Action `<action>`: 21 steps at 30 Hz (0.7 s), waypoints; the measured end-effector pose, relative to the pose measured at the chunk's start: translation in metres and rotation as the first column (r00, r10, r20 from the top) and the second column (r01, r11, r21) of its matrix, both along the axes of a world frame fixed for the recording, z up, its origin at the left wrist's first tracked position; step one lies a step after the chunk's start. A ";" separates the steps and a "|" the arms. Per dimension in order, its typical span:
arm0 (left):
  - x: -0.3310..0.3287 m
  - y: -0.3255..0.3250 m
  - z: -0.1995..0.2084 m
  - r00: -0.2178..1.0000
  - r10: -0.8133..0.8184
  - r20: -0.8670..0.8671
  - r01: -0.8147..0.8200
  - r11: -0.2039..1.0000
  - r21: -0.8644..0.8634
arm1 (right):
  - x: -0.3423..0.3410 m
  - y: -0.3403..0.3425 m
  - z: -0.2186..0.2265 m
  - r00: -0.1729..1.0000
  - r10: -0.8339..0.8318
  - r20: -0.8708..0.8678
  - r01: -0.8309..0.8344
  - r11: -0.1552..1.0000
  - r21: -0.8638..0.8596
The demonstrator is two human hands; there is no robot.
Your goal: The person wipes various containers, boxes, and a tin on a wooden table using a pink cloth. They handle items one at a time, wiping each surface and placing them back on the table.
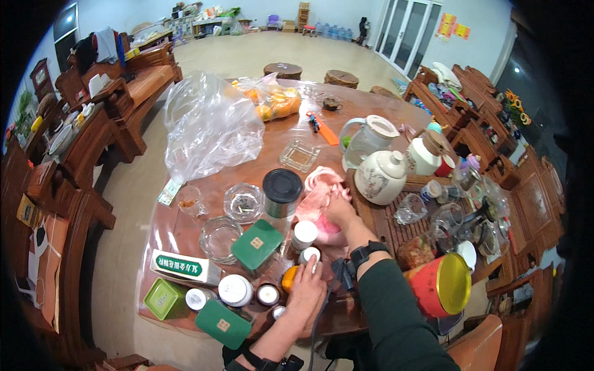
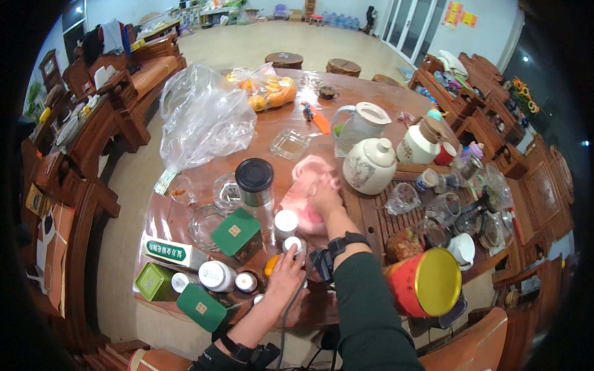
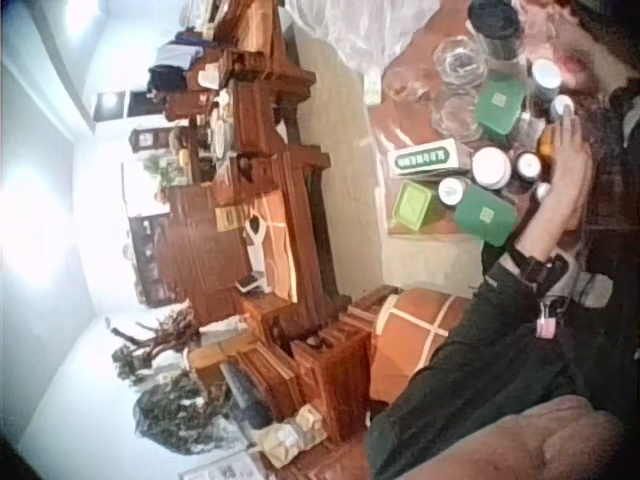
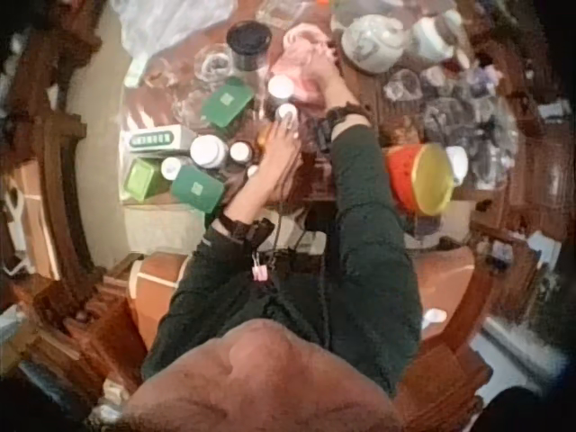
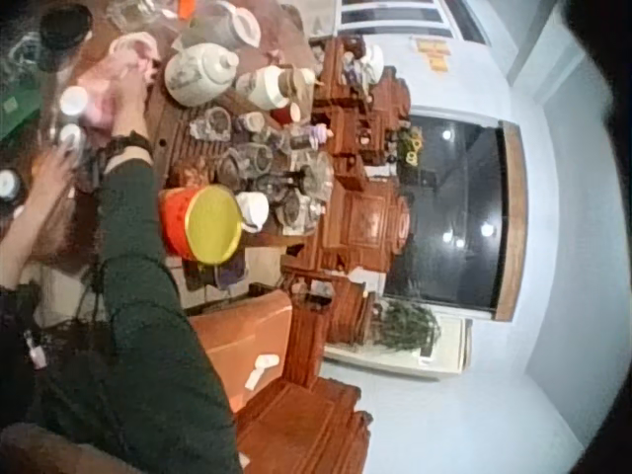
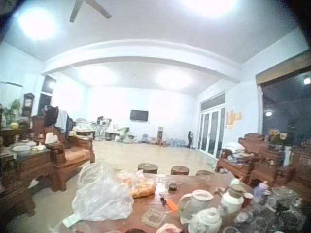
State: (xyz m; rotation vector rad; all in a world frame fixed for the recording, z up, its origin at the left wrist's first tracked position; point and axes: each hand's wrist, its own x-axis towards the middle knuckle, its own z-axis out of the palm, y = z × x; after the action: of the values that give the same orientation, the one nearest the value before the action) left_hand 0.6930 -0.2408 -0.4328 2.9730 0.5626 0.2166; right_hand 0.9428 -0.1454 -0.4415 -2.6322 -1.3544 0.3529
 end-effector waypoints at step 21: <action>-0.011 0.004 0.032 0.997 -0.068 0.022 0.070 0.994 -0.082 | 0.018 0.027 -0.005 0.994 -0.029 -0.107 0.036 0.997 0.069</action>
State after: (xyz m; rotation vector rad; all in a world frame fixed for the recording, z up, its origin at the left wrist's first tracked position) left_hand 0.6823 -0.2369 -0.4009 2.9011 0.4545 0.2099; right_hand 0.9605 -0.1185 -0.4461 -2.5366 -1.2661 0.4251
